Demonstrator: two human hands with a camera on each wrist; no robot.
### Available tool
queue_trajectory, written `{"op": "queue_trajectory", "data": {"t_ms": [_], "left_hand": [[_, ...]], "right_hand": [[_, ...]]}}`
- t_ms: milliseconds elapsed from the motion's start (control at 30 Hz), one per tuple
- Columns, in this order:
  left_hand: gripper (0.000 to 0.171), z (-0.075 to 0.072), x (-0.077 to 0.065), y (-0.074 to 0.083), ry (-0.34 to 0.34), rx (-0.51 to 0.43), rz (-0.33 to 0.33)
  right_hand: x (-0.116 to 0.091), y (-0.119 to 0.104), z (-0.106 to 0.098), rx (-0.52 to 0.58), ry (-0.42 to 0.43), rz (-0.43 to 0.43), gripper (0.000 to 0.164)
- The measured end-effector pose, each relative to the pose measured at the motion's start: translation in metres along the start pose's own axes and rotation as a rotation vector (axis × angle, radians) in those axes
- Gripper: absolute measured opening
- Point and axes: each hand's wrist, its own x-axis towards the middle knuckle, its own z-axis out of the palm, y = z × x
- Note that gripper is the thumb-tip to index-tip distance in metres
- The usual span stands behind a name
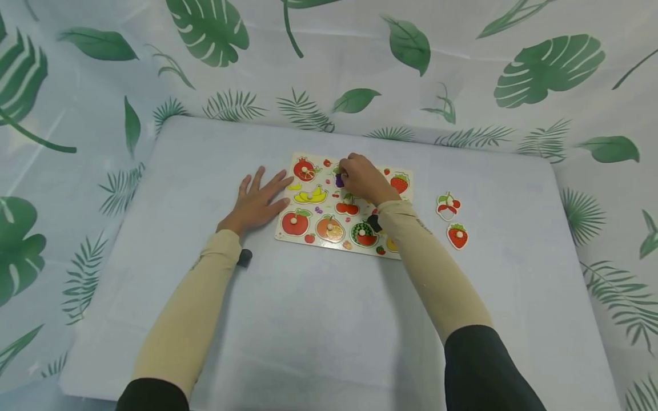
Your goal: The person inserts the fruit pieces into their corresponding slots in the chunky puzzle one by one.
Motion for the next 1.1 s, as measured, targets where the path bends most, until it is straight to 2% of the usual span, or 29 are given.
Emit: {"op": "queue_trajectory", "data": {"t_ms": [267,400,567,733,933,1100], "left_hand": [[0.067,0.000,0.001,0.000,0.004,-0.001,0.008],[0.067,0.002,0.002,0.001,0.006,-0.010,0.015],[0.067,0.001,0.001,0.003,-0.003,-0.011,0.012],[0.068,0.000,0.000,0.005,-0.012,0.002,-0.002],[0.068,-0.002,-0.003,0.004,-0.013,0.008,-0.004],[0.068,-0.002,-0.004,0.003,-0.008,0.002,0.003]], "right_hand": [[-0.002,-0.001,-0.002,0.012,0.009,-0.001,0.016],[-0.004,-0.002,-0.003,0.013,-0.010,0.025,0.017],[-0.006,-0.003,-0.006,-0.013,-0.048,0.031,0.025],[-0.010,-0.003,-0.011,-0.021,-0.045,0.009,0.031],[-0.026,-0.002,-0.020,-0.041,0.003,-0.025,0.035],[-0.048,0.003,-0.033,-0.043,0.055,-0.039,0.036]]}}
